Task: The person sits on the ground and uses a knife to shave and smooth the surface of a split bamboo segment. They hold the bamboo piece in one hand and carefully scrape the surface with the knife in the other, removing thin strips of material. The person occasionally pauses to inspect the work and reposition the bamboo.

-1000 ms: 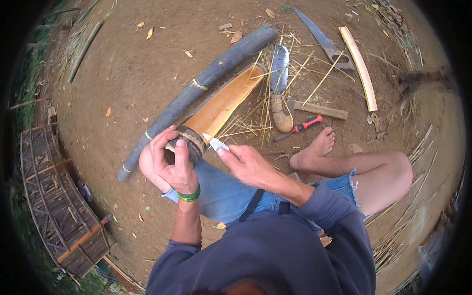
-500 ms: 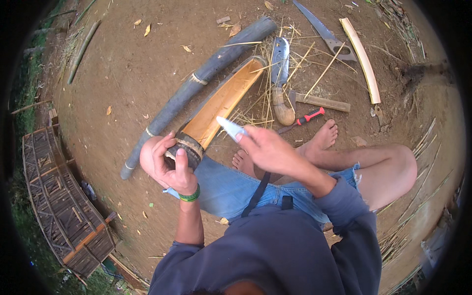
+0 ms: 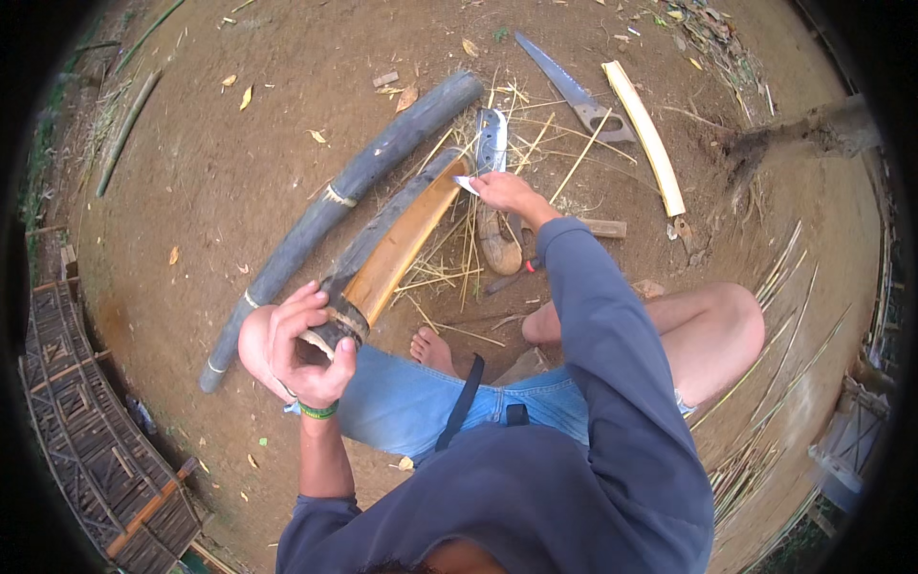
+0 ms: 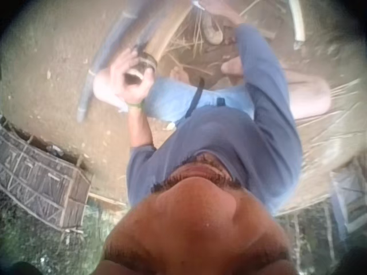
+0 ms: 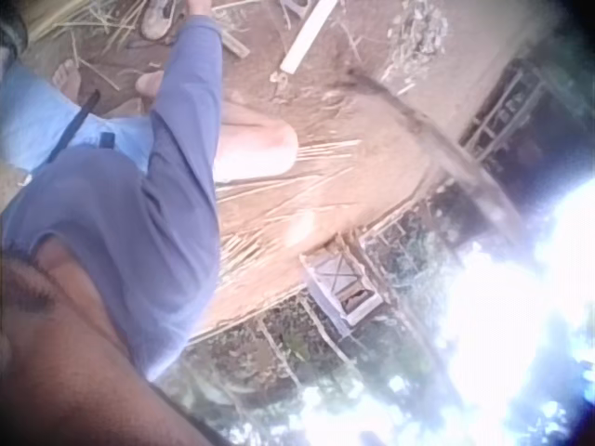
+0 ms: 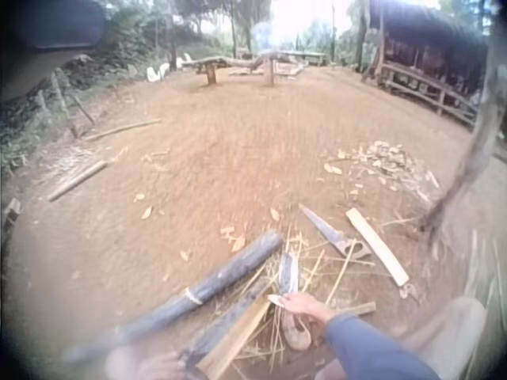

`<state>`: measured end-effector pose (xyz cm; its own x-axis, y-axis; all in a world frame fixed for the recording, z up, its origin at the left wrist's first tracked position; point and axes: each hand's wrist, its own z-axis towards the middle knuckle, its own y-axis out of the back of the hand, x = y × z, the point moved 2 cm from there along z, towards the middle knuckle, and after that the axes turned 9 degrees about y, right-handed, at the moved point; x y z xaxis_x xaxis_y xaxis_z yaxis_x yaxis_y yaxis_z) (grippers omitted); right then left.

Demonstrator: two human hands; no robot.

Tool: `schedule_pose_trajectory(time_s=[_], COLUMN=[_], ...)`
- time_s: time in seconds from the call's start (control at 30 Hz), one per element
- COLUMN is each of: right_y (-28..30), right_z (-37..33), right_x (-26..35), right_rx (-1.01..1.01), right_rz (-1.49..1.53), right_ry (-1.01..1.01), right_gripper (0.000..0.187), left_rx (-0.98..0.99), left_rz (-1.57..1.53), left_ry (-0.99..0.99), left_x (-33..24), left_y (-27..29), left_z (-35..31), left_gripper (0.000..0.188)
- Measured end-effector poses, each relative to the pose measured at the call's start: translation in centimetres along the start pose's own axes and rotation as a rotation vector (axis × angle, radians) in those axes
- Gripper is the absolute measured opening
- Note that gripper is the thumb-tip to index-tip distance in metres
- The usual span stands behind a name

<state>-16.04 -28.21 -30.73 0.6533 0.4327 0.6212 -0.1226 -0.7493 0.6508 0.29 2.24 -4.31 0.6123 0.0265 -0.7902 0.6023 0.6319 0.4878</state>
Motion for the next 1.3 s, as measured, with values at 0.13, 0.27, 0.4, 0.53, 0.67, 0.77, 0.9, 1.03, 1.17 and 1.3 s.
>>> schedule_pose_trajectory(time_s=[0.13,0.27,0.4,0.53,0.67,0.77,0.9,1.03,1.17,1.3], right_y=[0.2,0.2,0.4,1.0,0.5,0.3,0.9,0.4,1.2,1.3], right_z=[1.6,1.7,1.2,0.4,0.0,-0.2,-0.8,-1.2,0.4,2.0], right_x=[-1.0,-1.4,-1.3,-1.3,-1.7,-1.6,-0.5,-0.8,-2.7,-2.7], right_rx=[0.057,0.099,0.112,0.186,0.165,0.123,0.213,0.208,0.203,0.213], right_rz=[-0.126,-0.069,-0.009,-0.037,0.042,0.035,0.064,0.087,0.054,0.019], right_ry=[-0.014,0.046,0.094,0.069,0.109,0.122,0.060,0.055,0.062,0.004], right_gripper=[0.054,0.055,0.058,0.061,0.062,0.060,0.064,0.061,0.061,0.067], left_rx=[0.041,0.030,0.068,0.076,0.079,0.082,0.088,0.085,0.073,0.070], left_rz=[0.039,0.056,0.039,0.040,0.019,0.022,0.035,0.043,0.048,0.060], left_ry=[-0.019,-0.034,-0.062,-0.080,-0.084,-0.084,-0.090,-0.101,-0.092,-0.093], left_x=[0.4,0.5,0.9,0.6,0.3,0.3,0.3,0.3,0.5,0.5], left_y=[0.3,0.3,0.4,0.1,-0.1,0.0,0.1,0.2,0.2,0.4], left_z=[-0.4,-0.2,-0.3,0.3,0.3,0.3,0.4,0.5,0.2,0.4], left_gripper=[0.034,0.034,0.037,0.036,0.036,0.037,0.037,0.037,0.037,0.036])
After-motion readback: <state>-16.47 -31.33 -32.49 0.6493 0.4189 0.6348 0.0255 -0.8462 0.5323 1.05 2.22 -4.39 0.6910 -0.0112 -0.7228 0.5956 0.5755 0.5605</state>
